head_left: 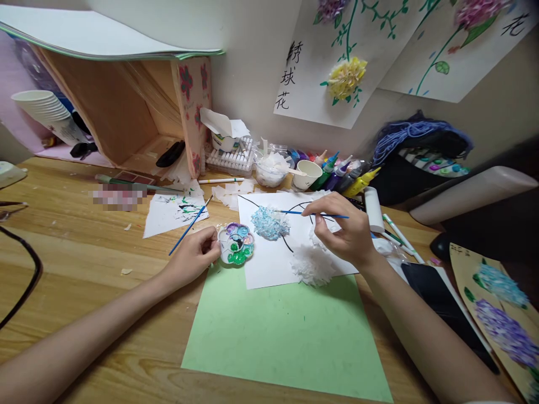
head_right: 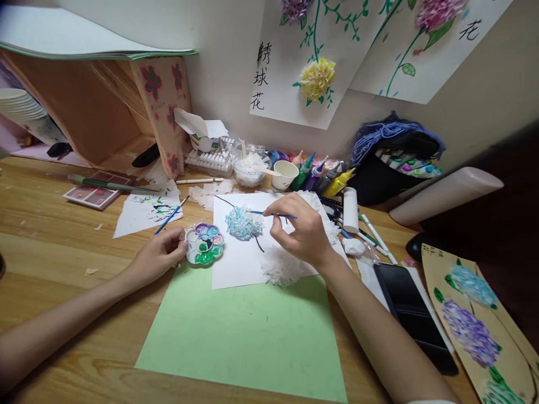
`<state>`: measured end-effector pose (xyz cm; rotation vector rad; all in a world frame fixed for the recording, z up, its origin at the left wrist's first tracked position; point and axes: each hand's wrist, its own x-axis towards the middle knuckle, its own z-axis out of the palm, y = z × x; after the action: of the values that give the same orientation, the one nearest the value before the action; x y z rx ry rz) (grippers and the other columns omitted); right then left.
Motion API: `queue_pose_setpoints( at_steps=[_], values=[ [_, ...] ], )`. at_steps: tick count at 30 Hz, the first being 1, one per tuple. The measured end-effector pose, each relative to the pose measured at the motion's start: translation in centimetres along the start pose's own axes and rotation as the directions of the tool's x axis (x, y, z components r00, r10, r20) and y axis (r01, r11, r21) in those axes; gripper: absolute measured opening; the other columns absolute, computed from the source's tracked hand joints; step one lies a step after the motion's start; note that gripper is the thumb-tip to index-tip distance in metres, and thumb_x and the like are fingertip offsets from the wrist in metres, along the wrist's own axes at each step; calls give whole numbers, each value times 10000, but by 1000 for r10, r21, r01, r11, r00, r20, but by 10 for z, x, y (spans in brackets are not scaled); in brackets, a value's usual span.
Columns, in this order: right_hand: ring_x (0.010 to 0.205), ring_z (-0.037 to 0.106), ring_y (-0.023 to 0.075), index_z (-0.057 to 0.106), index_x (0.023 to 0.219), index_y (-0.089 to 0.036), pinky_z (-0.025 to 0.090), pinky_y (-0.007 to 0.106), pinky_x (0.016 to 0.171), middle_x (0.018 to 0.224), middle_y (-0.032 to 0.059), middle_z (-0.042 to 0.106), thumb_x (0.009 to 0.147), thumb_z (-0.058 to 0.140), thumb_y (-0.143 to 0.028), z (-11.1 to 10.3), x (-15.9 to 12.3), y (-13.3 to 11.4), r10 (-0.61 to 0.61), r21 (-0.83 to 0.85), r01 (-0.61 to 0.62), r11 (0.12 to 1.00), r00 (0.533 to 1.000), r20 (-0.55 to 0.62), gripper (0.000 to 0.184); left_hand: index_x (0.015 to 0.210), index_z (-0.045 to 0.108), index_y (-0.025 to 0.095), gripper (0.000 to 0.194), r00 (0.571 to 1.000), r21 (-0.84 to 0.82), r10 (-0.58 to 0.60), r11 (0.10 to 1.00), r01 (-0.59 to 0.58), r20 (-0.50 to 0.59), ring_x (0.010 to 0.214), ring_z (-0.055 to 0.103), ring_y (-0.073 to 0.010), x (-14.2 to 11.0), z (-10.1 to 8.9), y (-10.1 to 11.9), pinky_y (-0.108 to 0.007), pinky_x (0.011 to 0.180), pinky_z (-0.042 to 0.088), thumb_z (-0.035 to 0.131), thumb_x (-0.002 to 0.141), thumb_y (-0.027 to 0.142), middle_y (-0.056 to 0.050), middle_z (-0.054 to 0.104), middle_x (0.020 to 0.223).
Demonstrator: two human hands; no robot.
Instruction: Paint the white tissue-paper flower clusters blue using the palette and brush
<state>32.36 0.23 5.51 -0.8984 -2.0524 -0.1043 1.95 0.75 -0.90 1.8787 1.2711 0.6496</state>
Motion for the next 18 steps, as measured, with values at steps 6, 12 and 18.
queue_pose_setpoints(
  at_steps=[6, 12, 18],
  values=[
    [715, 623, 189, 648, 864, -229, 507, 360, 690, 758, 27, 688, 801, 508, -70, -3, 1, -2, 55, -6, -55, 998, 998, -24, 222, 662, 399, 218, 211, 1000, -27, 2, 1000, -2, 12, 543, 446, -121, -1, 0, -1, -244, 532, 327, 465, 843, 302, 49, 473, 568],
    [713, 649, 174, 668, 888, -218, 523, 326, 662, 773, 34, 708, 843, 495, -90, -1, 2, -21, 67, 238, -85, 968, 994, 82, 220, 664, 377, 220, 203, 1000, -60, -21, 998, 21, 11, 536, 433, -113, 0, 1, -1, -236, 519, 305, 471, 827, 299, 57, 437, 567],
    [753, 666, 175, 667, 987, -211, 553, 316, 682, 823, 41, 741, 821, 506, -49, 12, -1, -33, -59, 238, 17, 971, 984, 171, 282, 652, 367, 220, 201, 1000, -61, -27, 998, 26, -4, 529, 409, -105, -1, 1, 2, -231, 509, 286, 479, 802, 292, 61, 403, 572]
  ],
)
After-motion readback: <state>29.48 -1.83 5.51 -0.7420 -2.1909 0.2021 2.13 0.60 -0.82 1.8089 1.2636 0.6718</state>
